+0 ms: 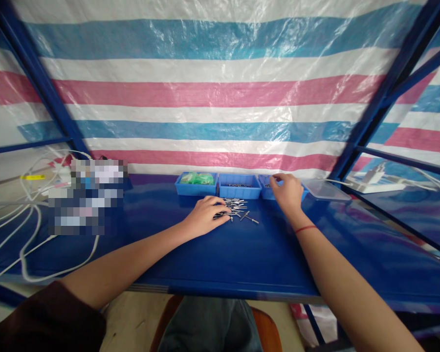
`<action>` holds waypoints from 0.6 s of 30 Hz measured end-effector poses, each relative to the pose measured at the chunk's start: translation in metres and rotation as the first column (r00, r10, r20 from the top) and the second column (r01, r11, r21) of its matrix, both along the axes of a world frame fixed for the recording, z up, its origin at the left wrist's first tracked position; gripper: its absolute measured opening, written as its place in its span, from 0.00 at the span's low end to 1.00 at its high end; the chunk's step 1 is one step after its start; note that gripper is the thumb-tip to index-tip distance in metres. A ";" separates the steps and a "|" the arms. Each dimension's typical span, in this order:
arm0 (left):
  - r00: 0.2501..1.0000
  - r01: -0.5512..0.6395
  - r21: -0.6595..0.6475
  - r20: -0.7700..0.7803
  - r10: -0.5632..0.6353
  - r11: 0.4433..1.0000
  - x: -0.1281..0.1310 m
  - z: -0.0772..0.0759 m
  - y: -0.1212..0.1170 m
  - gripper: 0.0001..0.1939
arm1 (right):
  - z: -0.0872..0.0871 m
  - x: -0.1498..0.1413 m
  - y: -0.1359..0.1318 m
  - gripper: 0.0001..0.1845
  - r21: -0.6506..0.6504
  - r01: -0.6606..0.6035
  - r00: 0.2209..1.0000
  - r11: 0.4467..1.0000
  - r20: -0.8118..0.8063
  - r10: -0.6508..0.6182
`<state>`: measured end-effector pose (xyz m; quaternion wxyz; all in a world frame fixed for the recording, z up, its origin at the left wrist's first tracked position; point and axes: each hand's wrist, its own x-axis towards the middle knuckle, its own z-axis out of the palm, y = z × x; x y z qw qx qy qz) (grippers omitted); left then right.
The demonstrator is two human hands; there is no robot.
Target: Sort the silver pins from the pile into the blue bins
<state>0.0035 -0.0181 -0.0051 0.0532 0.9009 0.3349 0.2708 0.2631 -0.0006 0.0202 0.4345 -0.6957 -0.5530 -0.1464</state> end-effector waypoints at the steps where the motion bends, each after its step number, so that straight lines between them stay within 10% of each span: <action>1: 1.000 0.010 -0.005 -0.002 -0.010 1.000 0.000 0.000 0.001 0.09 | -0.002 0.003 0.001 0.17 -0.005 0.034 0.998 0.999 0.061 -0.034; 4: 1.000 0.021 -0.012 0.009 -0.021 1.000 0.000 -0.001 0.003 0.07 | -0.006 -0.003 0.002 0.19 0.047 0.025 0.984 0.999 0.176 -0.032; 9: 1.000 0.003 0.016 -0.008 -0.003 1.000 -0.001 -0.001 0.003 0.08 | 0.001 -0.042 -0.010 0.13 0.036 -0.325 0.923 0.945 0.229 0.309; 14: 1.000 -0.009 0.047 0.013 0.008 0.999 -0.001 0.000 0.003 0.08 | 0.008 -0.068 -0.031 0.10 -0.258 -0.714 0.651 0.651 0.099 0.753; 18: 0.992 -0.064 0.004 0.105 0.063 0.998 -0.001 0.002 0.005 0.10 | 0.009 -0.076 -0.039 0.12 -0.370 -0.797 0.538 0.478 -0.073 0.840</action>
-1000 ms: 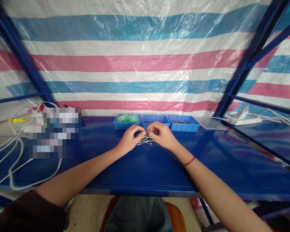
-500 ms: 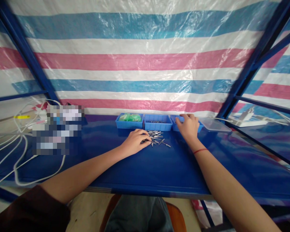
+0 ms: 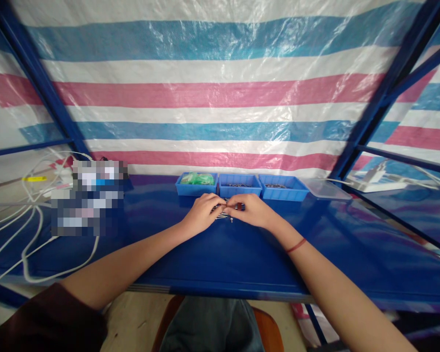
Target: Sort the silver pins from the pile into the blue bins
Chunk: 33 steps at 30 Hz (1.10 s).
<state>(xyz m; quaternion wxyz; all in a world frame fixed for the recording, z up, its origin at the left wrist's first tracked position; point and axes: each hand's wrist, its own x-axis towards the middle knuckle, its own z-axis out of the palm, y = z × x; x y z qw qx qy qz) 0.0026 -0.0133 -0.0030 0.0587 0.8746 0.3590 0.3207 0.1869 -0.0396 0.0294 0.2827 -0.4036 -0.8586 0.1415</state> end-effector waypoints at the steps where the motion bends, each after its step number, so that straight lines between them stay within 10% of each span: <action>1: 0.999 -0.007 -0.023 0.035 0.008 1.000 0.000 0.000 0.001 0.10 | 0.000 -0.001 0.000 0.12 -0.003 0.016 1.000 1.000 -0.022 -0.016; 17: 0.975 0.075 -0.075 0.216 -0.057 0.994 0.004 0.004 0.000 0.10 | -0.005 -0.010 0.004 0.16 -0.132 0.072 0.877 0.989 -0.464 -0.126; 33: 0.947 0.104 -0.059 0.312 -0.080 0.993 0.004 0.004 0.001 0.07 | -0.001 -0.009 0.000 0.13 0.073 0.180 0.945 0.981 -0.289 -0.152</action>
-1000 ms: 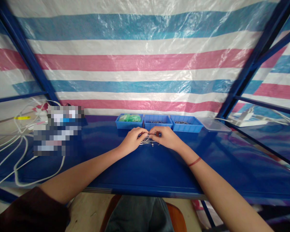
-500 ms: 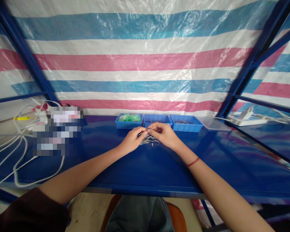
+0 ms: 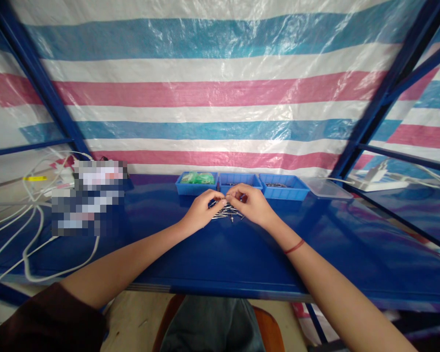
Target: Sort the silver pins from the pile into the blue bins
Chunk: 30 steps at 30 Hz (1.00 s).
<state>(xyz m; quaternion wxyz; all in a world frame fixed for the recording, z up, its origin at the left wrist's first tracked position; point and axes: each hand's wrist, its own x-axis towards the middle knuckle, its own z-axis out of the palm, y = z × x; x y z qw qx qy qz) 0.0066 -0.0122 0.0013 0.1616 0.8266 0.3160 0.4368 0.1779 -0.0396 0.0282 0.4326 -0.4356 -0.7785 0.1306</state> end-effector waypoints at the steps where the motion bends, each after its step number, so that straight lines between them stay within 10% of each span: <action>1: 1.000 -0.010 0.004 0.000 0.010 1.000 -0.001 0.000 0.000 0.07 | 0.000 0.002 0.001 0.13 0.007 0.006 1.000 1.000 0.030 -0.006; 6: 0.989 -0.058 0.022 -0.139 0.060 0.998 -0.002 -0.005 -0.001 0.17 | 0.003 0.029 0.015 0.12 0.063 0.204 0.974 0.977 0.092 -0.209; 11: 0.941 0.002 0.062 -0.339 0.019 0.998 -0.003 -0.006 -0.006 0.14 | -0.004 0.082 0.037 0.13 0.182 0.625 0.756 0.759 0.103 -0.646; 16: 0.891 0.040 0.040 -0.455 -0.018 0.998 -0.004 -0.006 -0.006 0.11 | -0.014 0.108 0.047 0.18 0.311 0.699 0.603 0.644 0.227 -0.764; 30: 0.852 -0.063 0.123 -0.509 0.117 0.990 -0.004 -0.004 -0.011 0.11 | 0.003 0.032 0.013 0.10 0.089 0.093 0.924 0.992 0.363 -0.119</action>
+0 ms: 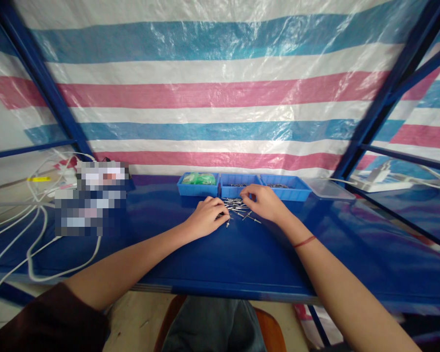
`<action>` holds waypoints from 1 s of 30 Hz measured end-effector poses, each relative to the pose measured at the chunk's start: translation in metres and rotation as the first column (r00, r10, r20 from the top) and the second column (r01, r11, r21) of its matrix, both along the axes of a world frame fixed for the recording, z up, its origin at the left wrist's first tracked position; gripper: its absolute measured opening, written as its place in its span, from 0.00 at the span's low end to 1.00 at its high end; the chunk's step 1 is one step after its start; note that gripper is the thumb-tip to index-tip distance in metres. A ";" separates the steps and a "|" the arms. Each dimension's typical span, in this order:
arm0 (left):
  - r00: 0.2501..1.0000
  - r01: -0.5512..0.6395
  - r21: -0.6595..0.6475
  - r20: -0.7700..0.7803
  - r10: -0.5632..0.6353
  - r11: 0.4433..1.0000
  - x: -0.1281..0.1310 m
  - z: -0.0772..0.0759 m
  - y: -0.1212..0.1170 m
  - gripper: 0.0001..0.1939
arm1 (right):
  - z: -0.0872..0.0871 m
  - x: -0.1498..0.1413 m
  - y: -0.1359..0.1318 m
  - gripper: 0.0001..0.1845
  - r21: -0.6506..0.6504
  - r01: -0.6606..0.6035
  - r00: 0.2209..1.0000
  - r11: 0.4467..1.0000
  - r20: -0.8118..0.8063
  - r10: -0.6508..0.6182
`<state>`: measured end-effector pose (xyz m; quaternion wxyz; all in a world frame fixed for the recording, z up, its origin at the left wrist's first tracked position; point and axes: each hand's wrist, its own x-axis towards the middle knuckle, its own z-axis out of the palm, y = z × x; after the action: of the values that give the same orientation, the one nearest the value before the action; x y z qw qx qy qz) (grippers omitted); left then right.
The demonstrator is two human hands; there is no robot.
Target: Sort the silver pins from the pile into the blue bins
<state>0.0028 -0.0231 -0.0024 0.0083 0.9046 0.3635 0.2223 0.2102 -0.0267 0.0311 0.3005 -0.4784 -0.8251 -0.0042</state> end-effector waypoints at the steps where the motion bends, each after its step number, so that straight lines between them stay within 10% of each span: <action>1: 1.000 -0.010 0.006 0.006 0.010 1.000 0.000 0.000 0.000 0.11 | 0.000 -0.002 -0.002 0.10 -0.044 -0.048 0.999 0.998 -0.014 0.047; 8: 0.972 -0.026 -0.045 0.234 0.036 0.999 0.002 -0.001 0.005 0.11 | -0.002 -0.017 -0.011 0.10 -0.275 -0.225 0.959 0.935 -0.233 0.162; 15: 0.861 0.145 -0.214 0.509 -0.017 0.966 0.003 0.005 0.007 0.09 | -0.004 -0.028 -0.011 0.16 -0.246 -0.263 0.870 0.933 -0.477 0.120; 30: 0.880 0.215 -0.263 0.470 -0.070 0.941 0.006 0.003 0.008 0.10 | -0.006 -0.030 -0.012 0.15 -0.144 -0.190 0.904 0.971 -0.411 0.116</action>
<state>0.0085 -0.0153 0.0005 0.2500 0.8395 0.3132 0.3671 0.1797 -0.0384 0.0247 0.4172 -0.4280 -0.7783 0.1922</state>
